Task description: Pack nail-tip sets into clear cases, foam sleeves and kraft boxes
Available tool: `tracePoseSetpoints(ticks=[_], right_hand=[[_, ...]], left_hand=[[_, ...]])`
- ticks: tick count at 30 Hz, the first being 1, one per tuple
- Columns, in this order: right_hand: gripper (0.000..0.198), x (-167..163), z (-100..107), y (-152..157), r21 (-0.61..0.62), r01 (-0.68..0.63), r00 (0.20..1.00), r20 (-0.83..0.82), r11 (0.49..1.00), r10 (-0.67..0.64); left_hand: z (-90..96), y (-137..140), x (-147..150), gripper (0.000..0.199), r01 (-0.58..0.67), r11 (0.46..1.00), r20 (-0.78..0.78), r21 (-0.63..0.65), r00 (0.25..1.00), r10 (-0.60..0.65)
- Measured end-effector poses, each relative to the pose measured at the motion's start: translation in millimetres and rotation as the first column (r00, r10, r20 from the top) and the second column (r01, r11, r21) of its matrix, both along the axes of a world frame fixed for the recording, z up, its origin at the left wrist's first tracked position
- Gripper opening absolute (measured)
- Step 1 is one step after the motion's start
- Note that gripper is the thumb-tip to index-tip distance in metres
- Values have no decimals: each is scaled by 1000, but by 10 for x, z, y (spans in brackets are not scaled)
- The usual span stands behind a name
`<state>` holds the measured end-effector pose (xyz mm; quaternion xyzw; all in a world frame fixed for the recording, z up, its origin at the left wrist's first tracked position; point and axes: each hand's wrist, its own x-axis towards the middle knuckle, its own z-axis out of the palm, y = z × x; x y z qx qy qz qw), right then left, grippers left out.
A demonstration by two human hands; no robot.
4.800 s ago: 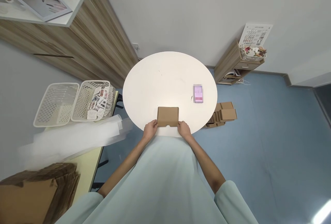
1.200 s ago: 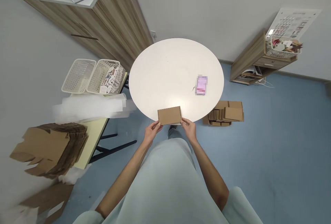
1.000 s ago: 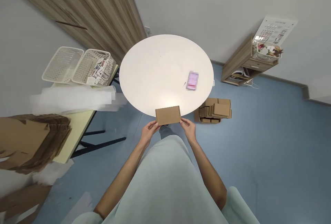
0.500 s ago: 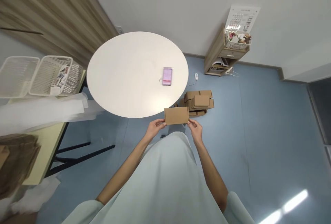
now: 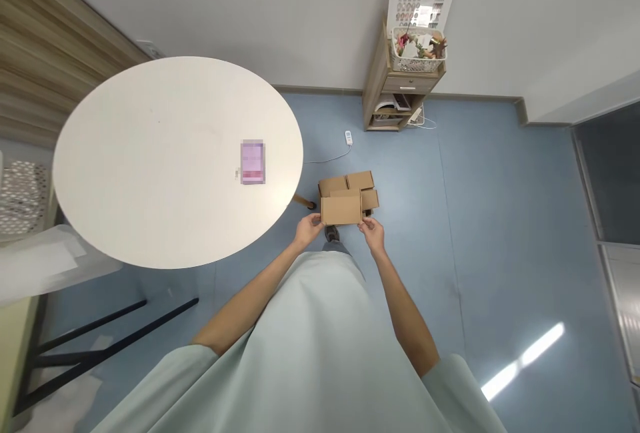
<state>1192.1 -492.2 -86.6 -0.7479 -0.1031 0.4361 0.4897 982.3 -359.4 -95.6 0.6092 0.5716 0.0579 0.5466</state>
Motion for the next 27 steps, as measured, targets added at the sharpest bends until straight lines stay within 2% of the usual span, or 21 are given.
tracePoseSetpoints(ticks=[3,7,12,18,21,23,27], right_hand=[[57,297,-189,196,-29,-11,1000,-22,1000,10],[52,537,-441,391,-81,-2,999,-36,997,-1],[47,613,-734,517,-126,5,999,-52,992,-12],[47,607,-993,561,-141,4,999,-50,990,-11],[48,629,-1031,553,-134,3,999,-36,991,-8],[49,644,-992,529,-128,5,1000,-19,992,-8],[57,613,-768,463,-100,-2,999,53,995,8]], left_hand=[[-106,87,295,32,29,999,-14,-22,999,-29],[-266,171,514,35,73,993,4,-90,997,-72],[-498,241,601,38,99,988,-4,-120,995,-100],[-755,270,627,46,104,990,-11,-96,994,-105],[-807,249,611,46,101,991,-50,-89,993,-106],[-771,218,569,45,94,991,-76,-95,992,-102],[-522,142,379,45,61,992,-98,-108,993,-71]])
